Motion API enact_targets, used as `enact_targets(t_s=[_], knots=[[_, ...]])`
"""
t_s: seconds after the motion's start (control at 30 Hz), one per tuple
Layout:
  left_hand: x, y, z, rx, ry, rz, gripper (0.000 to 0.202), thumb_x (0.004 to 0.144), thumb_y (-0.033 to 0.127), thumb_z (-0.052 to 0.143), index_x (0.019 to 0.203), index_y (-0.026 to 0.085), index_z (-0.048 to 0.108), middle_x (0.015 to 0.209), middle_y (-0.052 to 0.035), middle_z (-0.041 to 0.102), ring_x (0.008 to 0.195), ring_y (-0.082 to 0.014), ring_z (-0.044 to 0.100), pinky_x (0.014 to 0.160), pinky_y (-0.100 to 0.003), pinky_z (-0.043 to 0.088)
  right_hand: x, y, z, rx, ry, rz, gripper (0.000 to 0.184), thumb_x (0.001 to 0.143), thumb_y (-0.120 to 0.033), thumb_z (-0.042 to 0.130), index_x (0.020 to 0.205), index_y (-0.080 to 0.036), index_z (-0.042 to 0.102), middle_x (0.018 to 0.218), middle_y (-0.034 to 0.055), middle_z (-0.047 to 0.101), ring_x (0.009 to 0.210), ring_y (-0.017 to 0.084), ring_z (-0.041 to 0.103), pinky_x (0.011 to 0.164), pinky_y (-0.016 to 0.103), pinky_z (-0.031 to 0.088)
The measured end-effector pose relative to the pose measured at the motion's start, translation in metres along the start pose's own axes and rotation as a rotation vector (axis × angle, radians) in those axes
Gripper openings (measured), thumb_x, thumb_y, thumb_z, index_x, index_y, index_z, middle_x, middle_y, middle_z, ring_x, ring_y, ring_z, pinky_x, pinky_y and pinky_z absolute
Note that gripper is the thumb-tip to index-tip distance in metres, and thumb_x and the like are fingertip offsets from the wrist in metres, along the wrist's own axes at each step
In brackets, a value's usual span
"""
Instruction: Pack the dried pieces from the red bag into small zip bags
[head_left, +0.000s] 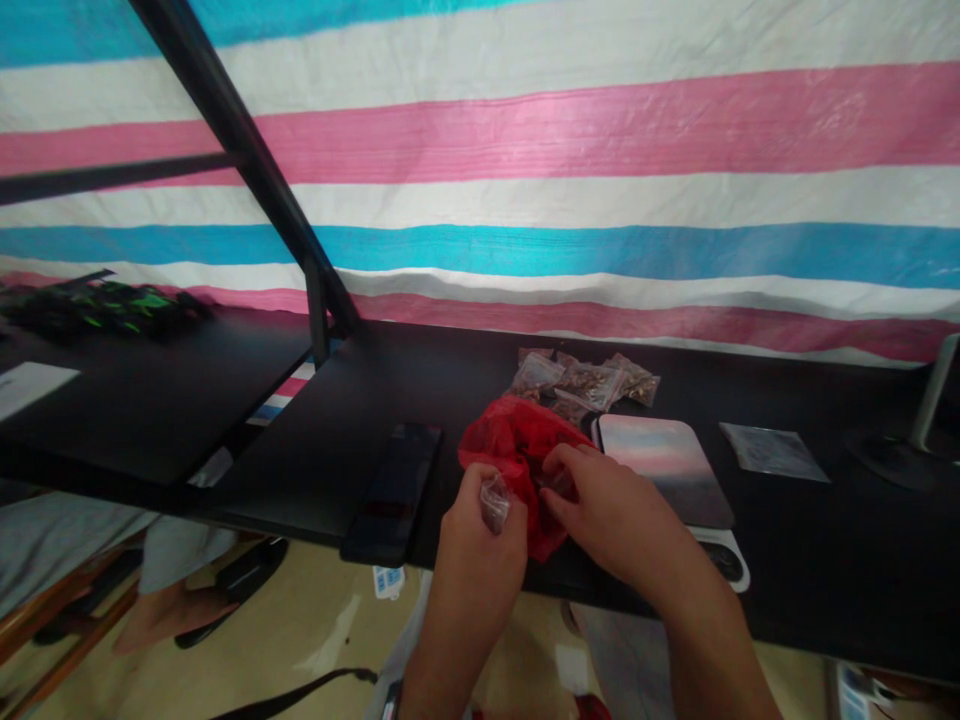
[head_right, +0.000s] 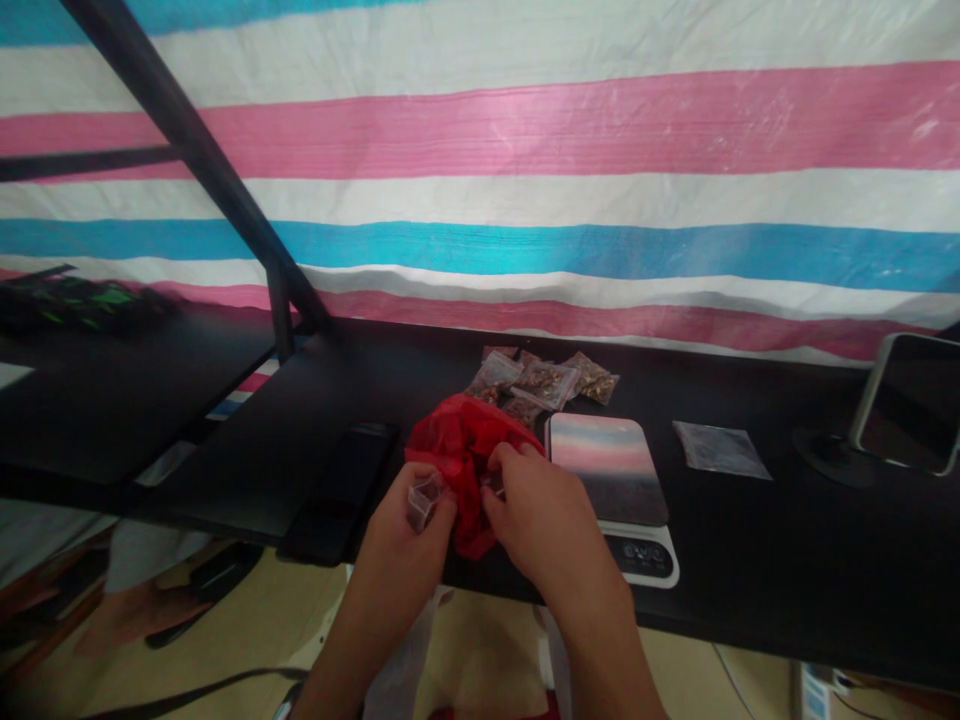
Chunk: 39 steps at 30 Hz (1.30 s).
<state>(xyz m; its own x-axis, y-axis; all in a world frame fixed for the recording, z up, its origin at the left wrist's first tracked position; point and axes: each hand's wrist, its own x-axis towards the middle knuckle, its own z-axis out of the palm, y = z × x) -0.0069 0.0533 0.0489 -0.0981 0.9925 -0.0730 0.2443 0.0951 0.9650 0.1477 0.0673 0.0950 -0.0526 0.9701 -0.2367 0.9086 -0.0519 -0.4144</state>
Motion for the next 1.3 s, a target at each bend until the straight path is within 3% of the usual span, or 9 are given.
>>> enact_targets(t_s=[0.23,0.4,0.7,0.9,1.1,1.17,1.3], knots=[[0.01,-0.001,-0.001,-0.227,0.083,-0.088,0.018,0.075,0.036,0.067,0.084,0.023,0.059,0.073,0.0034,0.062,0.067,-0.016,0.061,0.064,-0.026,0.051,0.001,-0.009,0.002,0.009,-0.019,-0.067,0.014,0.102,-0.025,0.063,0.112,-0.022,0.071,0.111,0.0071,0.075,0.096,0.024,0.071,0.077,0.033,0.04],[0.01,0.005,-0.005,-0.369,0.155,-0.147,0.024,0.073,0.035,0.072,0.088,0.022,0.06,0.075,0.004,0.065,0.064,-0.0128,0.061,0.06,-0.023,0.051,0.0,-0.006,0.002,0.026,-0.01,-0.079,0.016,0.097,-0.019,0.064,0.111,-0.023,0.071,0.116,0.0064,0.073,0.099,0.024,0.07,0.079,0.032,0.04],[0.008,0.011,-0.009,-0.322,0.185,-0.132,0.023,0.072,0.036,0.071,0.085,0.021,0.061,0.069,0.0046,0.062,0.057,-0.0111,0.055,0.051,-0.02,0.045,0.001,0.0,0.003,0.276,-0.088,-0.159,0.015,0.101,-0.022,0.057,0.105,-0.024,0.072,0.104,0.0027,0.077,0.091,0.02,0.069,0.077,0.031,0.042],[0.009,0.007,-0.01,-0.205,0.195,-0.011,0.017,0.076,0.035,0.066,0.082,0.022,0.059,0.073,0.0015,0.063,0.067,-0.016,0.061,0.062,-0.026,0.052,0.003,0.01,-0.005,0.442,-0.098,-0.174,0.018,0.103,-0.023,0.054,0.11,-0.026,0.071,0.103,0.0001,0.077,0.091,0.019,0.069,0.08,0.031,0.045],[-0.002,0.011,-0.009,0.122,0.421,0.314,0.013,0.082,0.032,0.066,0.092,0.023,0.063,0.079,-0.0002,0.065,0.067,-0.0173,0.062,0.063,-0.028,0.051,0.007,0.013,-0.007,0.615,0.019,-0.16,0.015,0.103,-0.03,0.058,0.11,-0.025,0.071,0.101,0.0012,0.078,0.093,0.019,0.072,0.081,0.031,0.051],[-0.005,0.012,-0.006,0.118,0.405,0.378,0.013,0.086,0.033,0.066,0.094,0.023,0.064,0.079,-0.0005,0.066,0.067,-0.0173,0.063,0.063,-0.028,0.052,0.009,0.014,-0.006,0.694,0.043,-0.162,0.017,0.103,-0.034,0.06,0.111,-0.024,0.071,0.102,0.0017,0.078,0.093,0.02,0.073,0.082,0.031,0.053],[-0.002,0.004,0.003,0.078,0.257,0.292,0.013,0.091,0.035,0.064,0.097,0.023,0.065,0.082,-0.0008,0.07,0.069,-0.0174,0.067,0.065,-0.027,0.054,0.009,0.015,-0.007,0.78,0.122,-0.178,0.024,0.102,-0.042,0.062,0.115,-0.023,0.07,0.107,0.0037,0.078,0.098,0.02,0.073,0.087,0.032,0.055]])
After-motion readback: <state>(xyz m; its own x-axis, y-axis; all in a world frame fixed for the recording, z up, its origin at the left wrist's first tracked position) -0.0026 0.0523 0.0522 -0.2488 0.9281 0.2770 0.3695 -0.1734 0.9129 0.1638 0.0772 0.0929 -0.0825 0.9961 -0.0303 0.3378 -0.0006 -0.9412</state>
